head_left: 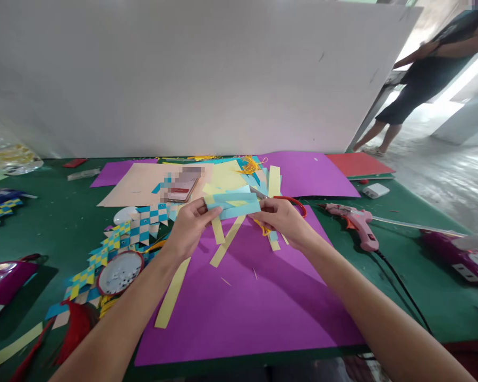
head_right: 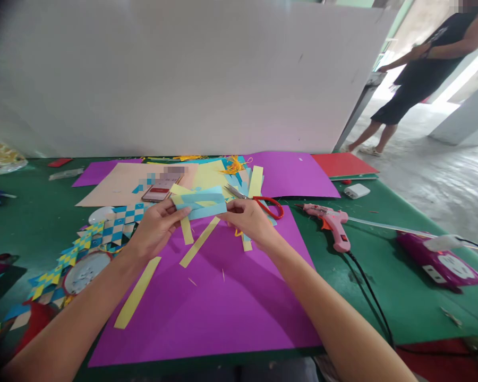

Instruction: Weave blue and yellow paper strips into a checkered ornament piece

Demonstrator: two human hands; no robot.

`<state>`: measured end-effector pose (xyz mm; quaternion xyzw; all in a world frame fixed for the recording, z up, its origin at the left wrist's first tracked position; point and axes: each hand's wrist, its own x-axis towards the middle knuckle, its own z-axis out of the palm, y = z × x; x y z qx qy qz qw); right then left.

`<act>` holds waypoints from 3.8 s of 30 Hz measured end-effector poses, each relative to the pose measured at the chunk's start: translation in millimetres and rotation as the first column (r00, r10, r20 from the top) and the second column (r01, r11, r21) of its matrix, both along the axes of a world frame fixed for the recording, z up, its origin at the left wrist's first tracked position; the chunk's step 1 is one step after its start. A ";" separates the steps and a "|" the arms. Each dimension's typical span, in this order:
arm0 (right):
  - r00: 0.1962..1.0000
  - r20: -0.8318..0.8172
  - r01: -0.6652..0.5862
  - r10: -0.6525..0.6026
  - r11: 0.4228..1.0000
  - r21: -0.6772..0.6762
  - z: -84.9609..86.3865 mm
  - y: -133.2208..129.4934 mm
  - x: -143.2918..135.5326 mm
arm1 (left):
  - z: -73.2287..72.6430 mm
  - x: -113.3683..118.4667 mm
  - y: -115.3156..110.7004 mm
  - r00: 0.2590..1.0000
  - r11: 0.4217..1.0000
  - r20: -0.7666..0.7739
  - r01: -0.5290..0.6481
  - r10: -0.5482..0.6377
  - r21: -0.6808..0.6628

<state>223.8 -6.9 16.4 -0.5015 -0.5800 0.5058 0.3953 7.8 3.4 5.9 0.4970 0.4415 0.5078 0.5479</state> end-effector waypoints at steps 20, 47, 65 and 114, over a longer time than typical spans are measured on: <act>0.994 -0.081 0.076 -0.073 0.996 0.035 -9.4 -15.1 -30.5 | -1.9 5.9 -1.3 0.991 1.000 0.136 -0.012 0.013 -0.010; 0.999 -0.051 -0.015 0.016 1.000 0.021 -26.2 -21.1 -56.0 | -3.4 17.0 -2.9 0.878 0.972 0.471 0.027 0.089 -0.235; 0.874 -0.450 0.116 -0.185 0.977 -0.178 -19.6 -16.8 -45.8 | -4.5 18.2 -5.7 0.902 0.985 0.432 0.078 -0.005 -0.153; 0.955 0.201 -0.241 0.219 0.966 0.092 -19.0 -14.4 -38.7 | -3.4 15.2 -3.9 0.907 0.990 0.421 0.048 0.013 -0.135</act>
